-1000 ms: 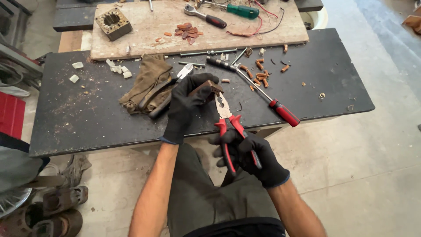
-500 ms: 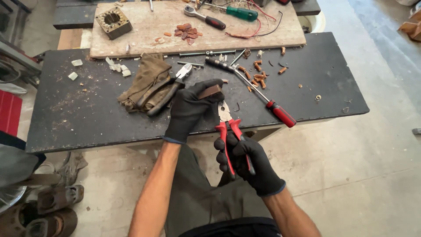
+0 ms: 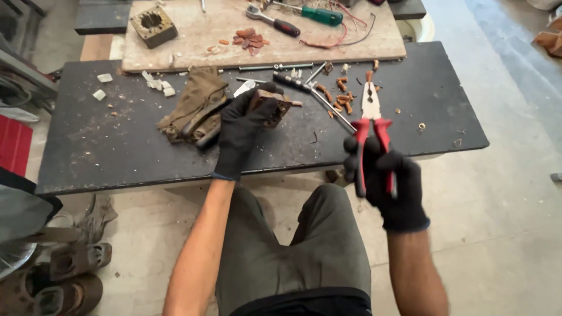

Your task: Disassembling a motor stator by pulling out copper wire windings using pliers

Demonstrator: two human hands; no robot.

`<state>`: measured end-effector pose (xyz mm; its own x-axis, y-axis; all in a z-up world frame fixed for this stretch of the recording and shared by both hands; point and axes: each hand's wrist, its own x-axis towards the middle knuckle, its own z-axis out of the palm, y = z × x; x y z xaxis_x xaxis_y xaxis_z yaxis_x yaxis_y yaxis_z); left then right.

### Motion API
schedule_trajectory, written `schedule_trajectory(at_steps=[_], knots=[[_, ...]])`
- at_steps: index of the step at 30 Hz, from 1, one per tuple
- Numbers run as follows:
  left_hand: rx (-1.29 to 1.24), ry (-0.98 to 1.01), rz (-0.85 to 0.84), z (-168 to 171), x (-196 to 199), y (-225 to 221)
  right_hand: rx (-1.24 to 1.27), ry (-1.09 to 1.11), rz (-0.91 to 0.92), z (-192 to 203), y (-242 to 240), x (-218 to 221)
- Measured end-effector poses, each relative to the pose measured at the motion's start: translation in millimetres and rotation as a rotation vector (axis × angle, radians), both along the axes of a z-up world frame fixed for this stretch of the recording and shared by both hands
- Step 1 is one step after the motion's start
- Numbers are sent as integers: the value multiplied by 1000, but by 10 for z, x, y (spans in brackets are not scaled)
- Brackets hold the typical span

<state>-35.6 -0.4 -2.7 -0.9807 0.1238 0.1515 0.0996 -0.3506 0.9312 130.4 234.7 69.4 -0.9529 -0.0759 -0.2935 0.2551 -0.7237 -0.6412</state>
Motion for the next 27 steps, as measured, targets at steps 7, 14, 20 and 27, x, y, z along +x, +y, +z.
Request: schedule_trajectory(at_steps=[7, 14, 20, 27], knots=[[-223, -23, -43, 75, 47, -2, 32, 191, 178, -637, -88, -133], [-157, -14, -79, 19, 52, -9, -117, 181, 406, -437, -640, 34], [-97, 17, -108, -36, 17, -39, -83, 137, 424, -570, -688, -46], [-8, 86, -143, -65, 13, -62, -174, 56, 367, -905, -631, -102]])
